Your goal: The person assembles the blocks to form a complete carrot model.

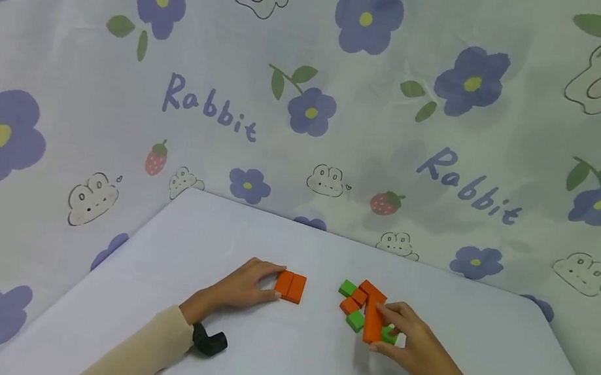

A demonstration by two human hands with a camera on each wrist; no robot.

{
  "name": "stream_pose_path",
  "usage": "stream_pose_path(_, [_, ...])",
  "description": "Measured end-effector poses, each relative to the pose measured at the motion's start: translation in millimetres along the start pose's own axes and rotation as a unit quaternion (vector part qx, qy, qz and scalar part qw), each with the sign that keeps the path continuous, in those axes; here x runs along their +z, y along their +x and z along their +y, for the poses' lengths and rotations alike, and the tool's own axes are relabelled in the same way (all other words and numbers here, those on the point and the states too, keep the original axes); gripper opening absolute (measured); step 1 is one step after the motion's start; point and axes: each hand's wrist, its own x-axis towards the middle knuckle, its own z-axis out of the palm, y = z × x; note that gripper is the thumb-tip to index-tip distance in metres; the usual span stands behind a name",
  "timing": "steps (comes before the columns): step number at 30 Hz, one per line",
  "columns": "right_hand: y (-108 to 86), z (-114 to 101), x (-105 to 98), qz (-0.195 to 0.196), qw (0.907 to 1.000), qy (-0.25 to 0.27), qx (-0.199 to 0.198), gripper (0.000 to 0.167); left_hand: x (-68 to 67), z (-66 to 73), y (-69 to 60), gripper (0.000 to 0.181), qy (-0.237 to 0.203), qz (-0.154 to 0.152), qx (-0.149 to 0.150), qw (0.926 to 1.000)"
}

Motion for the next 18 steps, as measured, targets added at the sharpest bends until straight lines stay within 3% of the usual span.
stream_pose_path(5, [21.6,-5.2,4.5,0.031,0.9993,0.005,0.019,0.068,-1.1,1.4,1.7,0.062,0.002,0.000,-0.006,1.0000])
stream_pose_path(18, [74.2,-8.5,34.3,0.006,0.9979,0.010,0.064,0.059,2.7,-0.3,0.4,0.062,-0.011,-0.006,-0.010,0.9999])
